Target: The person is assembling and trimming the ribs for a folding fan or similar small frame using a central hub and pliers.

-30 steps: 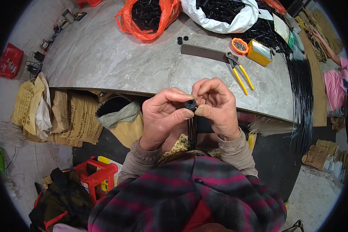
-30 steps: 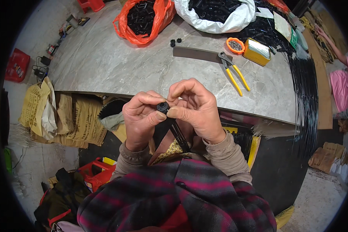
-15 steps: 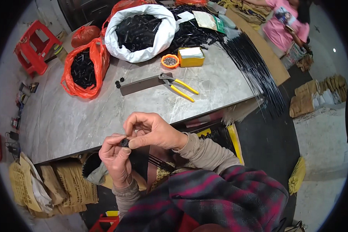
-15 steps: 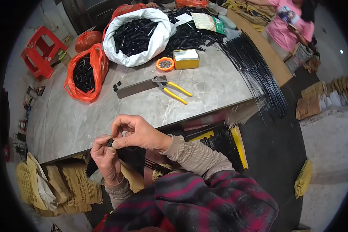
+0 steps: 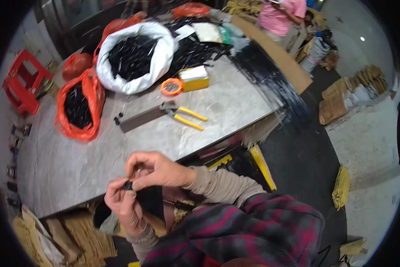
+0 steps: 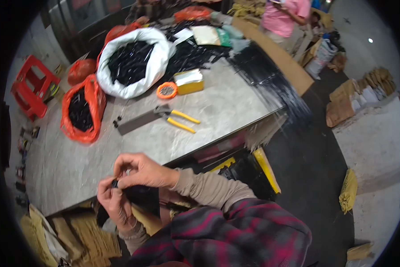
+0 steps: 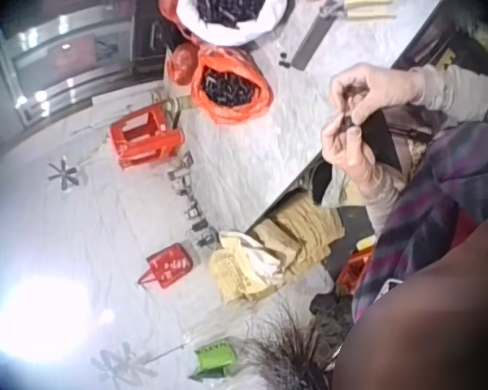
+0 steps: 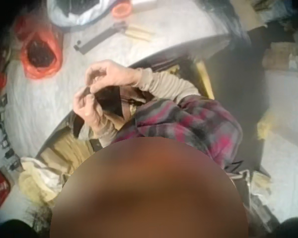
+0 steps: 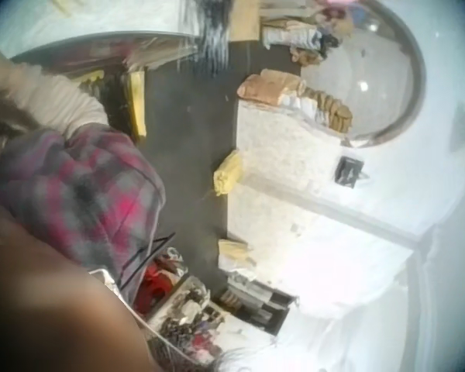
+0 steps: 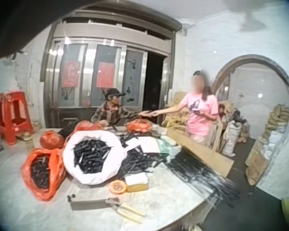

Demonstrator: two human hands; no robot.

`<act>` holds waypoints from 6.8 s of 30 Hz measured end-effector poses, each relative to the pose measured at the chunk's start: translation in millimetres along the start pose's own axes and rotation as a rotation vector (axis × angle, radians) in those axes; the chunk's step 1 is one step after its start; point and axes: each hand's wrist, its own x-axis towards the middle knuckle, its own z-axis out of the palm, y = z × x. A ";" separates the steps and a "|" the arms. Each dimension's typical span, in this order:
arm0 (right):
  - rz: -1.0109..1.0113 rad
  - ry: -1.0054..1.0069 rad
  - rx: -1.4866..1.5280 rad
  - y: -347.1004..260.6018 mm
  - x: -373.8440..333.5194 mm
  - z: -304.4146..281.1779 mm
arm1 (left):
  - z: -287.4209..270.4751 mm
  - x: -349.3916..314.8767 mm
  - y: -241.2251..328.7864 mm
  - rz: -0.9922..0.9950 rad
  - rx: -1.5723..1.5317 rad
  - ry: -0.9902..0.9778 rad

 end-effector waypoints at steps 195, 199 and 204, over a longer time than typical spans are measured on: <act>-0.691 0.575 -0.816 -159.3 -103.5 12.7 | -32.9 -111.8 -101.7 -0.610 0.353 -0.251; -0.984 0.125 -0.781 -209.2 -131.3 33.6 | -27.7 -108.4 -107.7 -0.625 0.320 -0.207; -1.231 -0.257 -0.552 -218.5 -112.6 71.1 | -27.8 -109.2 -109.0 -0.613 0.310 -0.147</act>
